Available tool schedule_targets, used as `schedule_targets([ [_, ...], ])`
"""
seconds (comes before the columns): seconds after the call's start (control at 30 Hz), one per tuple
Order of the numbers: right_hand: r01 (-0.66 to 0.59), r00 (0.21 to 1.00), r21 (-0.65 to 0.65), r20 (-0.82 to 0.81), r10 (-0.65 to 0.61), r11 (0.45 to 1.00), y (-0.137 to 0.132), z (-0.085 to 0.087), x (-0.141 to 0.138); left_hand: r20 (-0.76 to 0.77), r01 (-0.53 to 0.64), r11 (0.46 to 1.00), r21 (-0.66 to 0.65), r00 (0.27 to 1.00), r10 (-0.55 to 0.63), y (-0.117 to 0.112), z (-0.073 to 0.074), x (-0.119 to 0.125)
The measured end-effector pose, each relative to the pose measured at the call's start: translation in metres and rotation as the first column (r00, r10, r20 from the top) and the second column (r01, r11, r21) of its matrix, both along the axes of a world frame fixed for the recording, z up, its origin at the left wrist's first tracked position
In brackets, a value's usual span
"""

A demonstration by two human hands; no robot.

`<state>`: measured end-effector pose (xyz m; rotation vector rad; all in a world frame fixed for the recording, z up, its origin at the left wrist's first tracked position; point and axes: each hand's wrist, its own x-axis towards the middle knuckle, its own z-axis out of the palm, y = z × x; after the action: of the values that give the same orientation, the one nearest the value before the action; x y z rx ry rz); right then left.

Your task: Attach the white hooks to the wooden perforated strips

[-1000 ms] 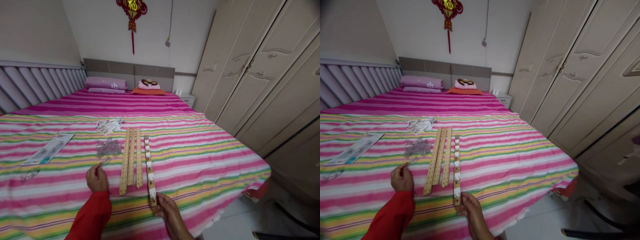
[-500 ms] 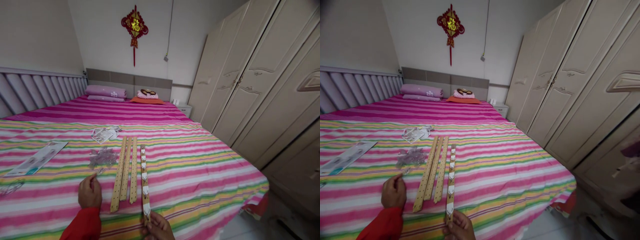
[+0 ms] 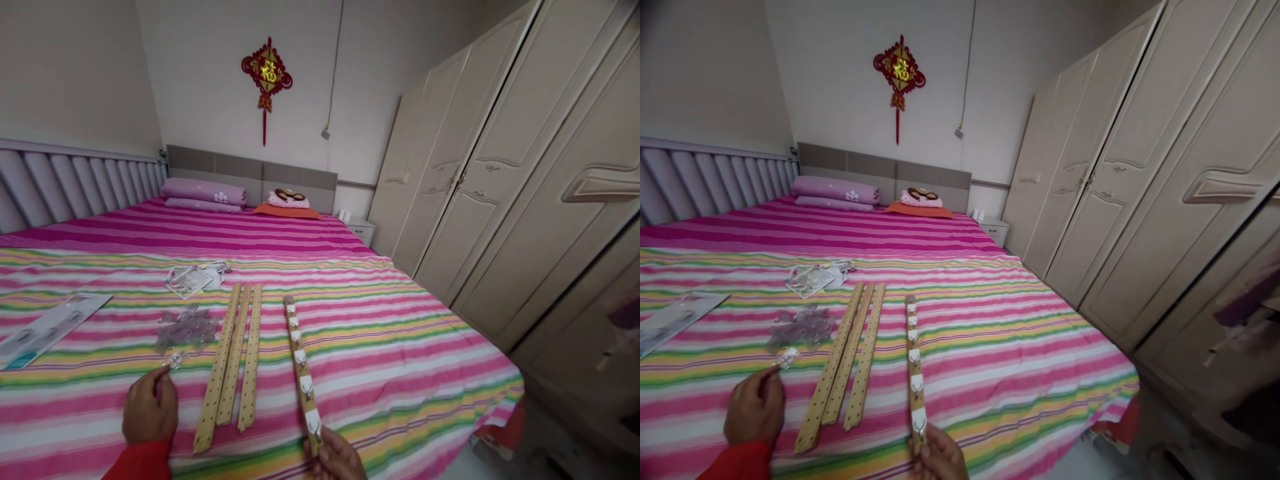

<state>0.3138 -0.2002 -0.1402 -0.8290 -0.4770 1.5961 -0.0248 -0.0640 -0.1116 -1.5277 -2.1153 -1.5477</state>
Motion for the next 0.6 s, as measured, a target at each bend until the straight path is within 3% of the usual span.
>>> schedule_targets([
  [0.17,0.167,0.985,-0.016,0.045,-0.166,0.986,0.005,0.030,0.043,-0.013,-0.007,1.000,-0.013,1.000,0.007,0.000,-0.001,0.000],
  [0.27,0.276,0.959,-0.009,0.068,-0.275,0.961,0.009,0.039,0.068,-0.021,-0.003,1.000,-0.005,1.000,0.003,0.000,-0.002,-0.001],
  [0.47,0.379,0.916,-0.020,0.152,-0.372,0.925,0.014,0.036,0.106,-0.042,-0.011,1.000,0.003,0.999,0.011,0.001,-0.004,-0.001],
  [0.6,0.412,0.903,-0.064,0.162,-0.398,0.909,0.013,0.034,0.116,-0.052,0.008,0.999,0.038,0.999,-0.006,0.000,-0.004,0.000],
])
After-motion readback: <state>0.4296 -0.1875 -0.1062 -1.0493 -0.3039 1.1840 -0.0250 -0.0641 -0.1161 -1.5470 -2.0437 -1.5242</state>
